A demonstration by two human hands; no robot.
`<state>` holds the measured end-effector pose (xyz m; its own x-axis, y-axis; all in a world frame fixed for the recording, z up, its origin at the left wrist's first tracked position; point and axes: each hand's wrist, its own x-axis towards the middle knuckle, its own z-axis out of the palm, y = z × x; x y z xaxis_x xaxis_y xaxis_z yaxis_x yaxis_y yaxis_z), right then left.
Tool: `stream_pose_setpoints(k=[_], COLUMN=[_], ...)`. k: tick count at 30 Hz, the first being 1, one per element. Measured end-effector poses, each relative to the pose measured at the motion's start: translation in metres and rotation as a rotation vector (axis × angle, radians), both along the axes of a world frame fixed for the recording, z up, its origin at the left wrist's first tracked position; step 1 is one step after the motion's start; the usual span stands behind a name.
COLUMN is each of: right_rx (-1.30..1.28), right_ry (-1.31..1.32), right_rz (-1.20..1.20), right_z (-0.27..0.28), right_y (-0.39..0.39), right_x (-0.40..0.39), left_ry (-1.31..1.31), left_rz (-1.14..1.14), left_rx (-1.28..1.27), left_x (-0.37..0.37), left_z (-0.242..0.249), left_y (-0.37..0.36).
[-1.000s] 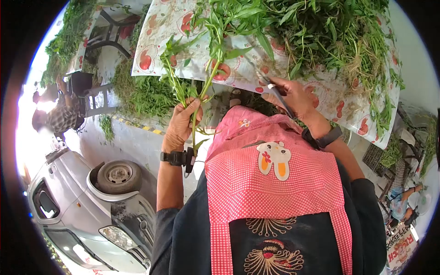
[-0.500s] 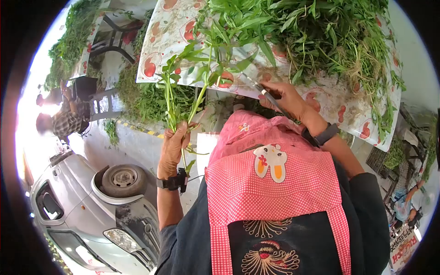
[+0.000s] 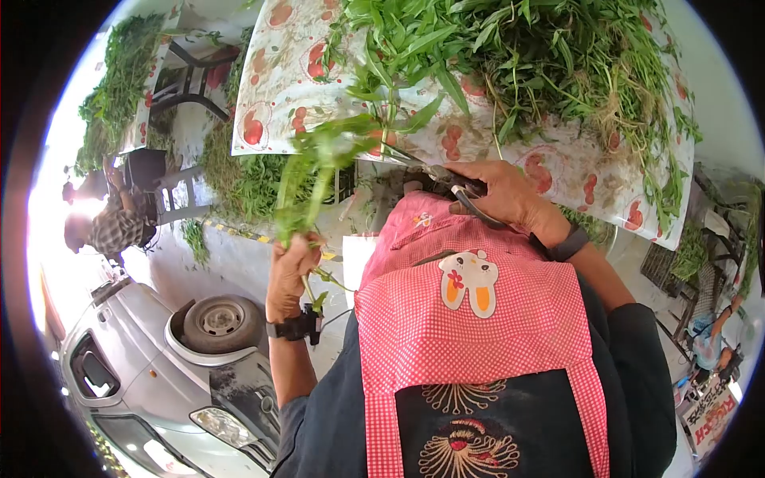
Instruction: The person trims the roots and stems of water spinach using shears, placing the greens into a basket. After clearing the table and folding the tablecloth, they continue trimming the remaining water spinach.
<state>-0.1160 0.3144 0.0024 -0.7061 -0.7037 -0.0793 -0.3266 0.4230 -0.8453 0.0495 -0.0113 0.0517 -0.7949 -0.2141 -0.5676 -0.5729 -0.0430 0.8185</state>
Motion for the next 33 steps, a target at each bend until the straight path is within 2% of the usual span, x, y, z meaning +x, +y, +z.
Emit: stream_pose_setpoints(k=[2, 3, 6, 7, 8, 10, 11, 13, 15, 16, 18, 20, 22, 24, 26, 27, 30, 31, 32, 33], right_rx=[0.005, 0.011, 0.053, 0.165, 0.163, 0.042, 0.078, 0.080, 0.139, 0.142, 0.167, 0.113, -0.037, -0.039, -0.039, -0.058, -0.037, 0.007, 0.012, 0.007], right_ry=[-0.078, -0.150, -0.050, -0.084, -0.087, -0.071, -0.153, -0.198, -0.275, -0.270, -0.349, -0.305, -0.258, -0.217, -0.174, -0.164, -0.225, -0.296, -0.303, -0.267], right_rz=[-0.058, -0.109, -0.137, -0.129, -0.133, -0.158, -0.174, -0.188, -0.205, -0.209, -0.242, -0.263, -0.338, -0.378, -0.421, -0.428, -0.428, -0.413, -0.418, -0.420], right_z=[0.001, 0.001, -0.017, -0.014, -0.019, -0.027, -0.024, -0.023, -0.010, -0.007, -0.002, -0.017, -0.022, -0.021, -0.019, -0.020, -0.011, -0.008, -0.012, -0.016], right_y=[-0.002, -0.004, -0.015, -0.020, -0.019, -0.020, -0.017, -0.007, 0.002, 0.006, 0.017, 0.029, 0.037, 0.046, 0.054, 0.057, 0.064, 0.066, 0.068, 0.068], right_x=[0.001, -0.001, -0.013, -0.017, -0.018, -0.018, -0.015, -0.006, 0.002, 0.007, 0.014, 0.023, 0.032, 0.039, 0.043, 0.045, 0.045, 0.045, 0.045, 0.046], left_ry=[0.255, 0.300, 0.333, 0.388, 0.384, 0.394, 0.296, 0.244, 0.139, 0.157, 0.062, 0.122, 0.140, 0.159, 0.042, 0.128, 0.038, -0.058, -0.066, -0.037], left_rz=[0.211, 0.151, 0.156, 0.195, 0.191, 0.302, 0.291, 0.297, 0.187, 0.239, 0.087, 0.102, 0.117, 0.129, 0.173, 0.146, 0.051, 0.137, 0.131, 0.136], left_rx=[0.369, 0.430, 0.334, 0.349, 0.348, 0.262, 0.051, -0.192, -0.230, -0.067, -0.179, -0.127, -0.206, -0.284, -0.425, -0.546, -0.665, -0.340, -0.337, -0.202], left_x=[0.007, 0.001, -0.008, -0.012, -0.019, -0.038, -0.051, -0.090, -0.125, -0.141, -0.160, -0.170, -0.178, -0.183, -0.193, -0.199, -0.209, -0.207, -0.208, -0.206], left_z=[0.004, 0.010, 0.018, 0.020, 0.023, 0.026, 0.019, 0.005, -0.032, -0.038, -0.084, -0.114, -0.108, -0.107, -0.114, -0.151, -0.136, -0.101, -0.089, -0.083], left_y=[-0.004, -0.004, 0.000, 0.001, 0.002, 0.001, -0.001, 0.022, 0.027, 0.046, 0.045, 0.051, 0.065, 0.071, 0.066, 0.047, 0.043, 0.060, 0.064, 0.063])
